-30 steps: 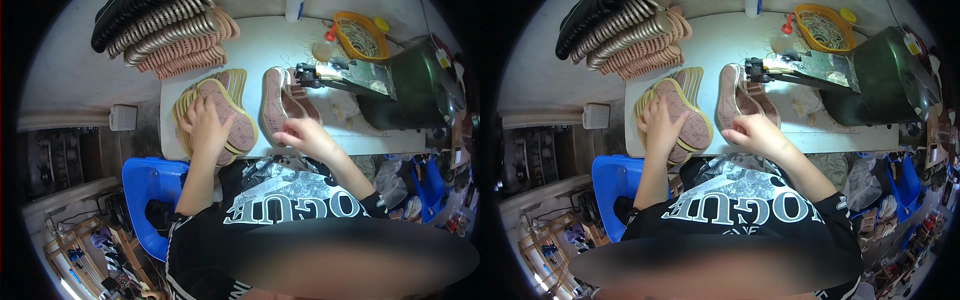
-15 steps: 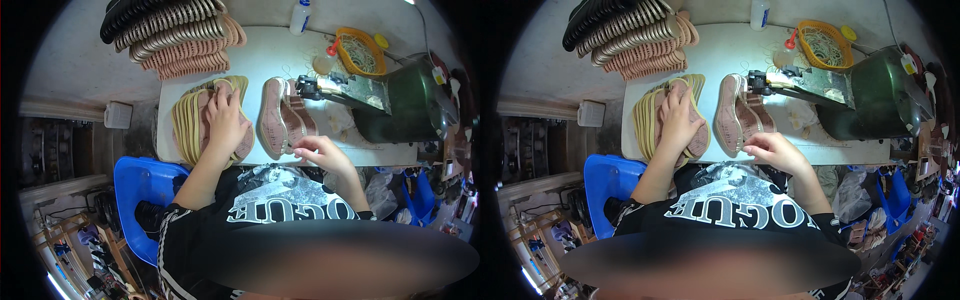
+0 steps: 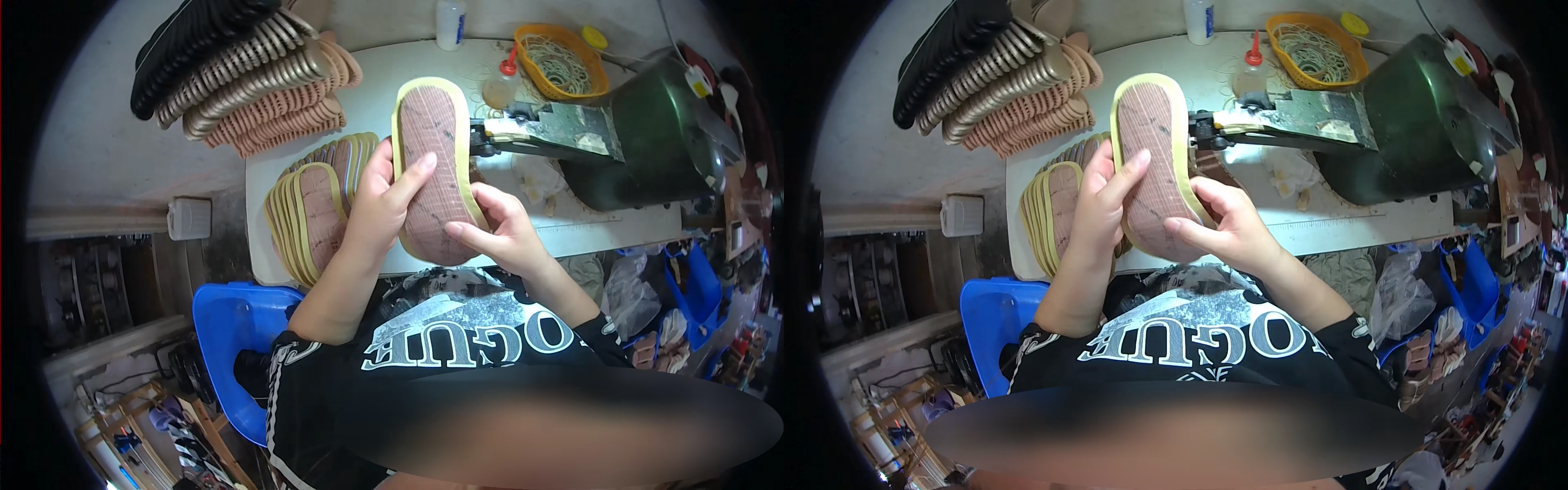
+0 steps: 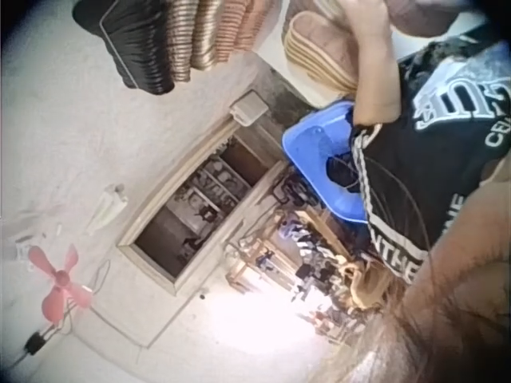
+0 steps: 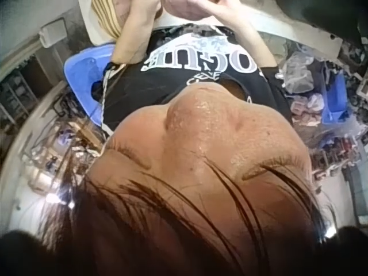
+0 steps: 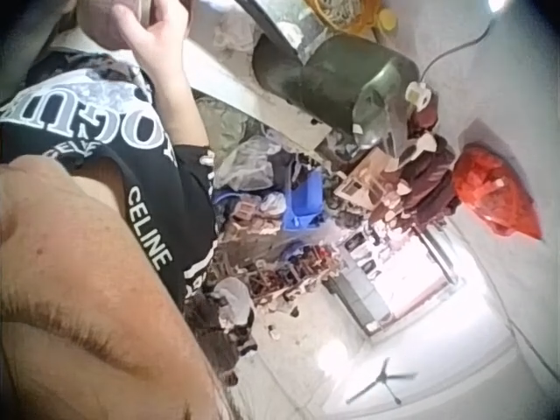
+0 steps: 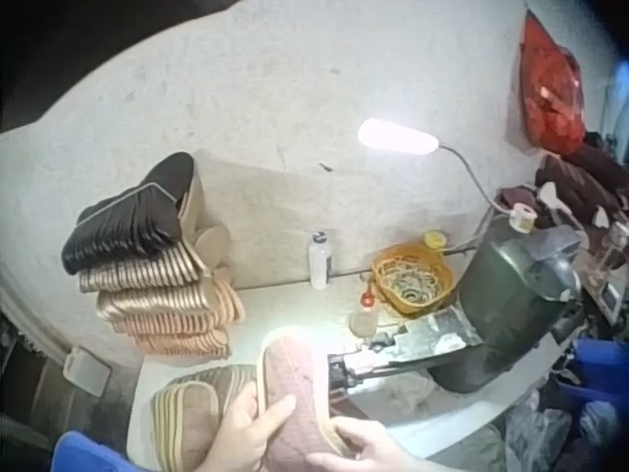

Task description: The recorder is assembling shoe insoles by aligning and sticking layers together.

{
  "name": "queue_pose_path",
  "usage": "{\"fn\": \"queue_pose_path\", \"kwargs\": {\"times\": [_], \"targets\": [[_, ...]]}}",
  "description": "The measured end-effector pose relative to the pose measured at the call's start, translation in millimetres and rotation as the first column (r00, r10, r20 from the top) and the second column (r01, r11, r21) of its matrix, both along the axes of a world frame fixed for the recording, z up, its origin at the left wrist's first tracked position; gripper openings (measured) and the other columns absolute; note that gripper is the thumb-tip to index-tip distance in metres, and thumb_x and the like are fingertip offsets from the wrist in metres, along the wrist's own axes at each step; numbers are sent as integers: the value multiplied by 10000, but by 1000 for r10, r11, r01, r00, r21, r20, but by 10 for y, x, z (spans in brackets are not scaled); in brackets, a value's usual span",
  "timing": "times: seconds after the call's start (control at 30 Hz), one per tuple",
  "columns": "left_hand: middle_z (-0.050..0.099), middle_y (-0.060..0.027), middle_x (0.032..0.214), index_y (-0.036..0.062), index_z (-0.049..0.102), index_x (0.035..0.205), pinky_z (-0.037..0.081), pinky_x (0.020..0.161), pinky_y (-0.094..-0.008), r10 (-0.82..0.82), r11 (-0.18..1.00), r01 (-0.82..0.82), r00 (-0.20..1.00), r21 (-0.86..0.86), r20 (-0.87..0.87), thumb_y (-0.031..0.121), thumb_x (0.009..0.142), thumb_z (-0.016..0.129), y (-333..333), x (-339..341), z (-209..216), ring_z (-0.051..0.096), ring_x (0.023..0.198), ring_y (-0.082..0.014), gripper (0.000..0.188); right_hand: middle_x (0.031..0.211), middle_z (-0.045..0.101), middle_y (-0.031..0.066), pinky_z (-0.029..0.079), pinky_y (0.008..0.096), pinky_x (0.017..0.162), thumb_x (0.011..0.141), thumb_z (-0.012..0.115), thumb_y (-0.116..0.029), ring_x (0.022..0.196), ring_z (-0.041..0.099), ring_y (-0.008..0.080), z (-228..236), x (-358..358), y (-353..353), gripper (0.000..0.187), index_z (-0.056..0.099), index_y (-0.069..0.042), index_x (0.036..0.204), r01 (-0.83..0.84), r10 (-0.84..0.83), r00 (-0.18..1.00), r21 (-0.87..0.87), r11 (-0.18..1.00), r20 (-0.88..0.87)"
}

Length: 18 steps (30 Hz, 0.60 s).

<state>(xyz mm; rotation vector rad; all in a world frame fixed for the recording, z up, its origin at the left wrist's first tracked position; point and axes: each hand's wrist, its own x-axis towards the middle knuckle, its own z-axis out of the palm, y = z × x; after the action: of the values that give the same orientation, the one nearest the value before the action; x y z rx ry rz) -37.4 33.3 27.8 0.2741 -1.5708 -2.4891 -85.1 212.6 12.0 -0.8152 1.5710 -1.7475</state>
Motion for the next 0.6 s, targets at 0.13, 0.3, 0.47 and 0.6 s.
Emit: {"fn": "queue_pose_path", "kwargs": {"times": [0.13, 0.3, 0.47, 0.6], "targets": [[631, -62, 1020, -26, 525, 1125, 480, 797, -234, -31, 997, 31, 1000, -73, -2, 180, 882, 659, 104, -216, -31, 595, 868, -91, 345, 980, 632, 49, 473, 281, 832, 919, 600, -290, 903, 585, 113, -111, -209, 126, 396, 560, 18, 1164, -81, 102, 978, -123, 989, 181], [640, -58, 1002, -12, 536, 1135, 480, 793, -230, -313, 949, 313, 950, 45, -13, 173, 894, 618, 337, -314, 0, 600, 880, -81, 315, 1002, 627, 88, 493, 266, 775, 836, 694, -396, 885, 605, 133, -347, -263, 151, 503, 578, 18, 1098, -11, 191, 859, -355, 935, 475], [640, -64, 992, -27, 556, 1094, 490, 786, -250, -262, 961, 259, 965, -94, -17, 163, 861, 675, 353, -295, -65, 598, 882, -95, 323, 766, 616, 9, 409, 196, 514, 839, 710, -264, 620, 546, 64, -139, -423, 253, 302, 646, 7, 956, -143, 189, 896, -141, 980, 402], [645, -91, 984, -44, 549, 1086, 503, 775, -276, -130, 907, 127, 991, -401, 20, 227, 819, 733, 324, -325, -59, 611, 888, -120, 422, 586, 534, -47, 344, 187, 460, 871, 659, -246, 525, 458, 26, -11, -517, 261, 262, 663, -12, 755, -105, 68, 964, 134, 985, 256]]}}
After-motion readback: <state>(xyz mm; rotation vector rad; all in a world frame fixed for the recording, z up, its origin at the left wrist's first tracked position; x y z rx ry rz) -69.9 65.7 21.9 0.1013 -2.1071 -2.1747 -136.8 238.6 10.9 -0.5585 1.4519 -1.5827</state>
